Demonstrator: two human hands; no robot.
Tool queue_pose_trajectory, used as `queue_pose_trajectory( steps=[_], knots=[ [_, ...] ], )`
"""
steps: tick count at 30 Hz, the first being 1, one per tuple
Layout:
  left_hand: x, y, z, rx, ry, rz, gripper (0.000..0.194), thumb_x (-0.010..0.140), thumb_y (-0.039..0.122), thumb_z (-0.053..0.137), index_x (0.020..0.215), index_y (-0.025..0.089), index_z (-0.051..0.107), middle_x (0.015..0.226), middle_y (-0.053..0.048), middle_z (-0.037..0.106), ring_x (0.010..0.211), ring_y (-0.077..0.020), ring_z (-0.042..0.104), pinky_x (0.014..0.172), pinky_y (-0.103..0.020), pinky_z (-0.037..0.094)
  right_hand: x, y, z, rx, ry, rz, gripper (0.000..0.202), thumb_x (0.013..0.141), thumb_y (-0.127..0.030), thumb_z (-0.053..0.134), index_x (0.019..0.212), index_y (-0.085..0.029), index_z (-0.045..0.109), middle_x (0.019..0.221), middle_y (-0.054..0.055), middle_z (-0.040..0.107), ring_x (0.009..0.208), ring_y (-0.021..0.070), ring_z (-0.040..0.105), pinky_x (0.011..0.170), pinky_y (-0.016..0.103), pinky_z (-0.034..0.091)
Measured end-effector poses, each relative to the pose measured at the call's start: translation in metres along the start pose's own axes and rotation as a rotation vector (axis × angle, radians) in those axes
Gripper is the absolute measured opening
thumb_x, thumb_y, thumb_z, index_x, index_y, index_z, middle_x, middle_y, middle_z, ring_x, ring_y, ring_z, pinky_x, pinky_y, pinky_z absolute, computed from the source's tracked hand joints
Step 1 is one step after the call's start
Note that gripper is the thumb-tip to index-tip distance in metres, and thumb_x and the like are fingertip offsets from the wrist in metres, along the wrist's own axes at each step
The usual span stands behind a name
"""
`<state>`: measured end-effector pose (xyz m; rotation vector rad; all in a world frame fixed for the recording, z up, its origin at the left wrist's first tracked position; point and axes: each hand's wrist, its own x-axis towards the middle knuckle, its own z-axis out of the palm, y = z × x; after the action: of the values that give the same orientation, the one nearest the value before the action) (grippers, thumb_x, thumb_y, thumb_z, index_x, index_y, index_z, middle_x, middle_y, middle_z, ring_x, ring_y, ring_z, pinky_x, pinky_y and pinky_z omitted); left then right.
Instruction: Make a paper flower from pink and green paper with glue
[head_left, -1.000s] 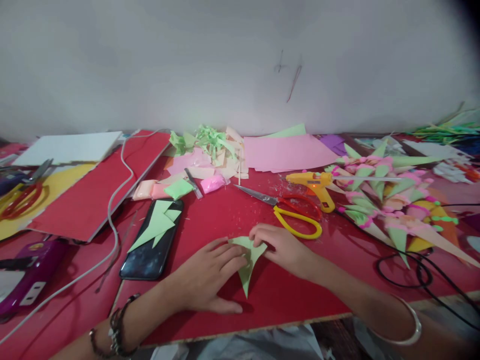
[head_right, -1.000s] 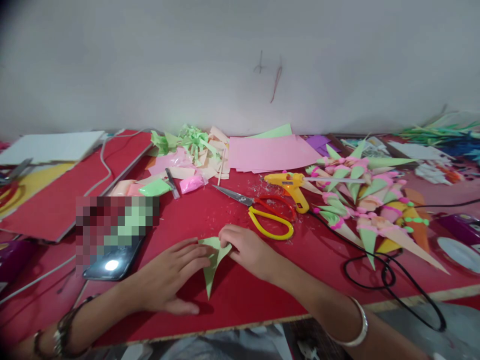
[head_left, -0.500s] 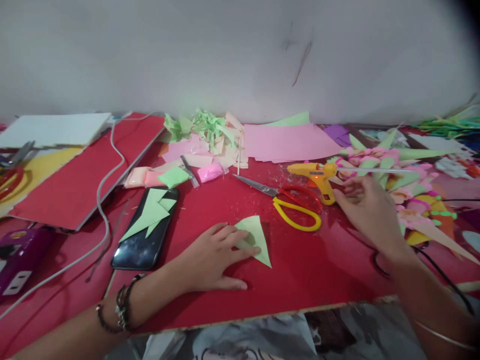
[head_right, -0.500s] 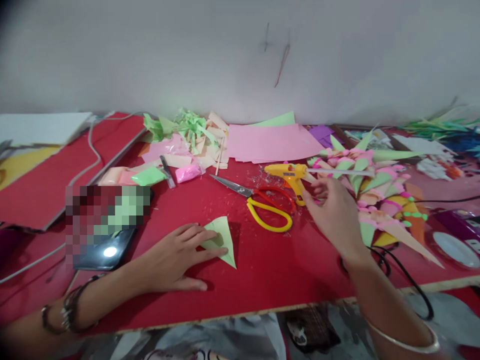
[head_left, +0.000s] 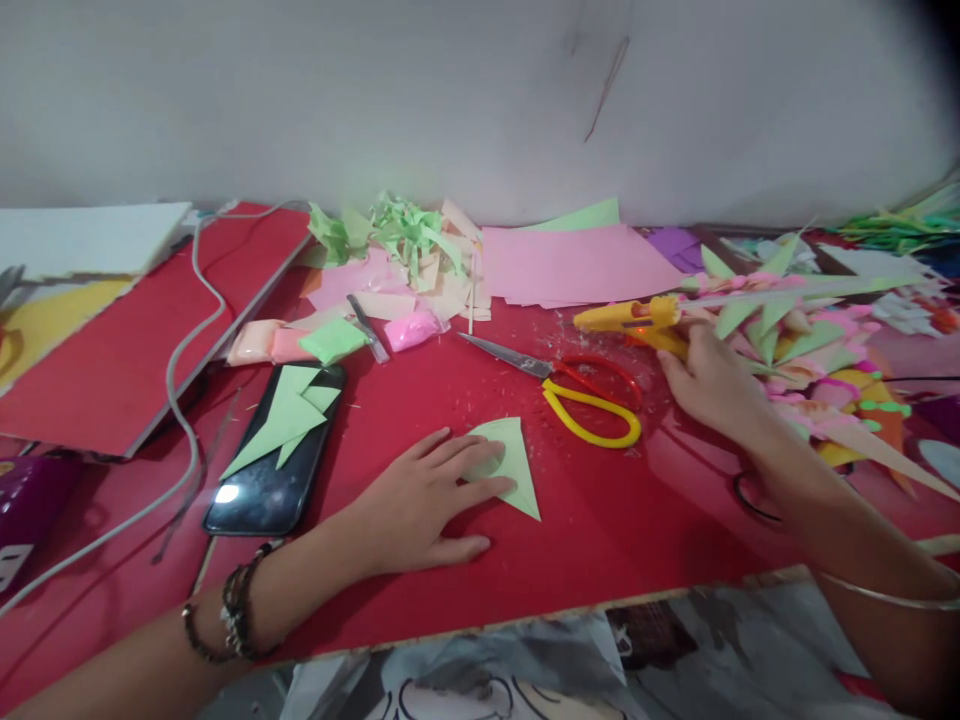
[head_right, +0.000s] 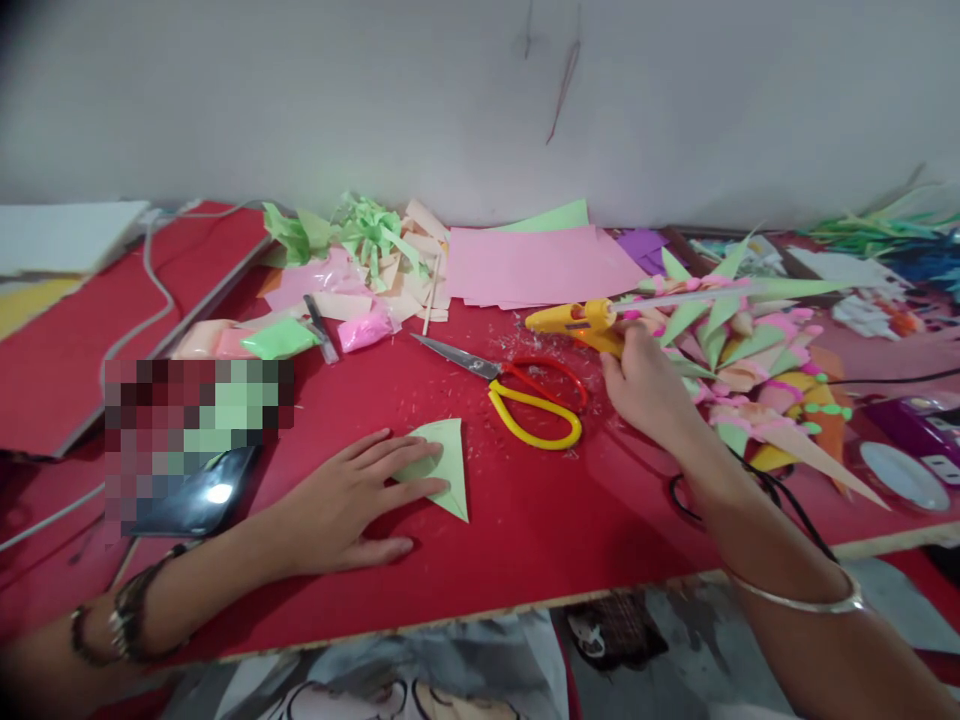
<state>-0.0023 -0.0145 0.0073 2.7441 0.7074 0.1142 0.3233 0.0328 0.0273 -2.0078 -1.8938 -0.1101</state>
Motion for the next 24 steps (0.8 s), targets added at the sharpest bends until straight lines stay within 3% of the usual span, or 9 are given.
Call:
queue_pose_trajectory(
  steps=[3, 7, 10, 12, 17, 21, 24],
  knots=[
    [0.0, 0.001, 0.0, -0.005, 0.018, -0.02, 0.048, 0.081, 0.048, 0.043, 0.125, 0.031, 0.04, 0.137, -0.004, 0.033, 0.125, -0.0229, 0.03, 0.104, -0.042, 0.019, 0.001, -0.001, -0.009, -0.055, 0.059, 0.095, 0.037, 0.079, -0.025, 0.04, 0.112, -0.007, 0.039, 0.106, 0.023, 0.054, 0.099, 0.0316, 0.053, 0.077, 0.041, 0.04],
    [0.001, 0.002, 0.0, -0.013, 0.009, -0.036, 0.048, 0.08, 0.047, 0.044, 0.125, 0.031, 0.04, 0.139, -0.004, 0.03, 0.126, -0.0228, 0.029, 0.105, -0.041, 0.019, -0.006, -0.009, -0.03, -0.141, 0.12, 0.13, 0.034, 0.077, -0.042, 0.043, 0.099, -0.016, 0.045, 0.081, 0.011, 0.058, 0.075, 0.0275, 0.056, 0.057, 0.034, 0.041],
    [0.001, 0.002, 0.0, -0.025, 0.008, -0.044, 0.047, 0.08, 0.046, 0.045, 0.124, 0.031, 0.04, 0.14, -0.004, 0.028, 0.127, -0.0218, 0.027, 0.105, -0.04, 0.018, -0.018, -0.019, -0.044, -0.198, 0.088, 0.095, 0.05, 0.058, -0.063, 0.056, 0.08, -0.02, 0.046, 0.065, 0.003, 0.051, 0.056, 0.0214, 0.05, 0.046, 0.029, 0.034],
    [0.001, 0.002, 0.0, -0.031, 0.006, -0.057, 0.046, 0.08, 0.046, 0.046, 0.123, 0.03, 0.041, 0.14, -0.004, 0.029, 0.128, -0.0209, 0.026, 0.106, -0.039, 0.018, -0.027, -0.026, -0.047, -0.188, 0.047, 0.058, 0.053, 0.048, -0.068, 0.06, 0.067, -0.022, 0.042, 0.056, -0.001, 0.045, 0.049, 0.0176, 0.046, 0.043, 0.027, 0.031],
    [0.0, 0.001, 0.003, -0.036, 0.011, -0.058, 0.046, 0.079, 0.047, 0.045, 0.122, 0.03, 0.042, 0.139, -0.004, 0.03, 0.128, -0.0204, 0.026, 0.106, -0.039, 0.017, -0.049, -0.037, -0.042, -0.118, -0.118, -0.175, 0.043, 0.055, -0.061, 0.06, 0.056, -0.022, 0.041, 0.043, -0.005, 0.037, 0.036, 0.0118, 0.037, 0.037, 0.024, 0.026],
    [-0.001, 0.0, 0.004, -0.047, 0.011, -0.049, 0.047, 0.08, 0.048, 0.044, 0.122, 0.029, 0.042, 0.14, -0.004, 0.028, 0.128, -0.021, 0.027, 0.106, -0.04, 0.017, -0.059, -0.038, -0.036, -0.188, -0.081, -0.405, 0.032, 0.063, -0.05, 0.055, 0.059, -0.022, 0.042, 0.042, -0.007, 0.035, 0.032, 0.0104, 0.033, 0.035, 0.023, 0.024],
    [-0.001, 0.0, 0.003, -0.05, 0.006, -0.042, 0.047, 0.08, 0.048, 0.044, 0.123, 0.028, 0.042, 0.141, -0.005, 0.028, 0.128, -0.0215, 0.026, 0.106, -0.041, 0.017, -0.062, -0.039, -0.034, -0.209, -0.076, -0.52, 0.02, 0.07, -0.039, 0.048, 0.063, -0.021, 0.044, 0.044, -0.005, 0.037, 0.035, 0.0119, 0.038, 0.036, 0.023, 0.027]
  ],
)
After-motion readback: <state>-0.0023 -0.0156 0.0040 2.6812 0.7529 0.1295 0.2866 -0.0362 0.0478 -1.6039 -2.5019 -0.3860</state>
